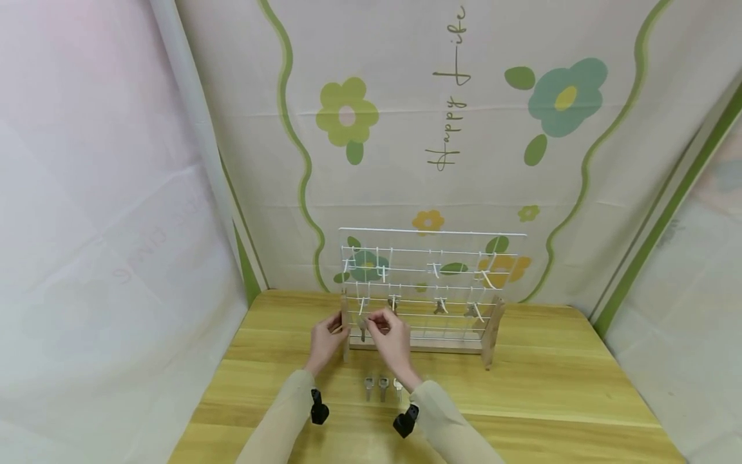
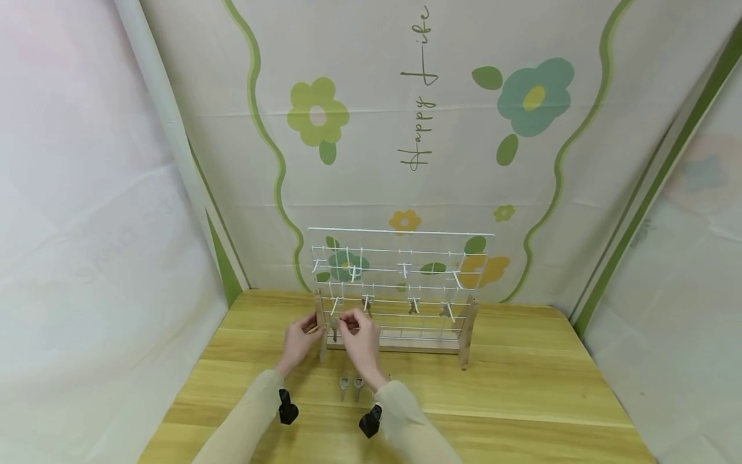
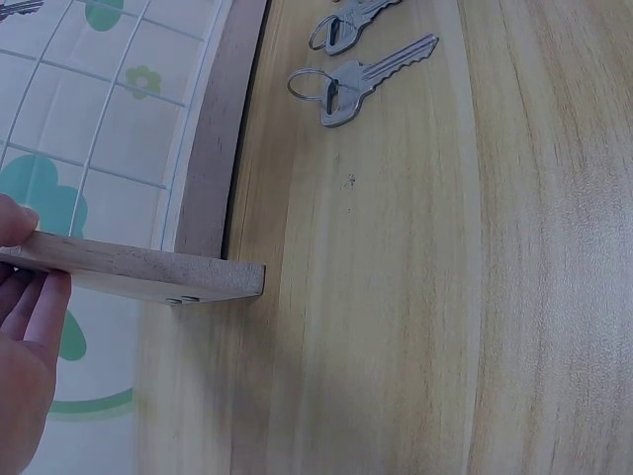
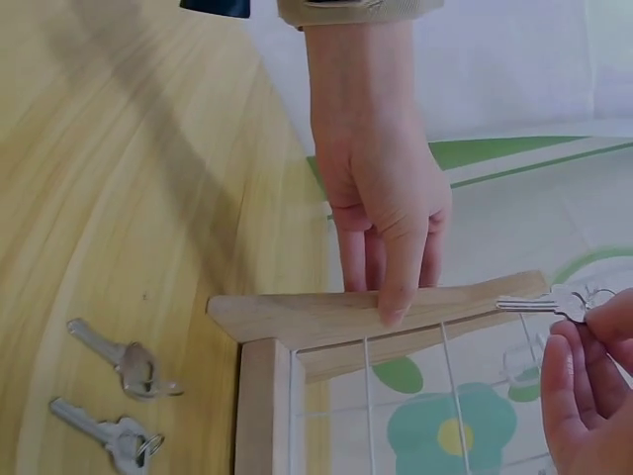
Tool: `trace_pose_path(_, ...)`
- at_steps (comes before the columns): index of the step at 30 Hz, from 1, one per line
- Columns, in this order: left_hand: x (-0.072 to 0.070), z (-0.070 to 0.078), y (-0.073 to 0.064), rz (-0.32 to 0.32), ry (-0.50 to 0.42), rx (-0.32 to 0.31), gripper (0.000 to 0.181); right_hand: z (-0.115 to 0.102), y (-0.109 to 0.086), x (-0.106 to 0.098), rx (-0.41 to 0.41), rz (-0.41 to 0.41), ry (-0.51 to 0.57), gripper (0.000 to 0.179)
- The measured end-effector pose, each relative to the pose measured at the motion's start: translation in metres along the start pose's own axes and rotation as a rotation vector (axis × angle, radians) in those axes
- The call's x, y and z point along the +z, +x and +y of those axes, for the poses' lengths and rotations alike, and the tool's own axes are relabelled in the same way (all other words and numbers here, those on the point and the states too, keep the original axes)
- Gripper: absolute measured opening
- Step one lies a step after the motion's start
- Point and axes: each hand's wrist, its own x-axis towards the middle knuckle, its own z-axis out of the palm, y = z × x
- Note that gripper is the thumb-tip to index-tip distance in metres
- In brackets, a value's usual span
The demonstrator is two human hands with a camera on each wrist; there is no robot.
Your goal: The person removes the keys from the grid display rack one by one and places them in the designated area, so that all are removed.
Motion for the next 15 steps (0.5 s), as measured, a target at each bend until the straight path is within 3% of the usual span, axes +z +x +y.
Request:
trace_pose_path(1, 0.000, 0.000, 0.000, -0.004, 0.000, -0.004, 0.047, 0.001, -0.002, -0.002, 0.007, 0.001, -0.005, 0.006)
trace_pose_path(8, 0.005, -0.038, 0.013, 0.016, -0.022, -0.045, 0.050, 0.022, -0.018, -0.019, 0.081, -0.016, -0.038, 0.007)
trace_pose_path(15, 0.003, -0.038, 0.014, 0.014, -0.027, -0.048, 0.051, 0.051, -0.035, -0.040, 0.138, -0.026, -0.086, 0.006)
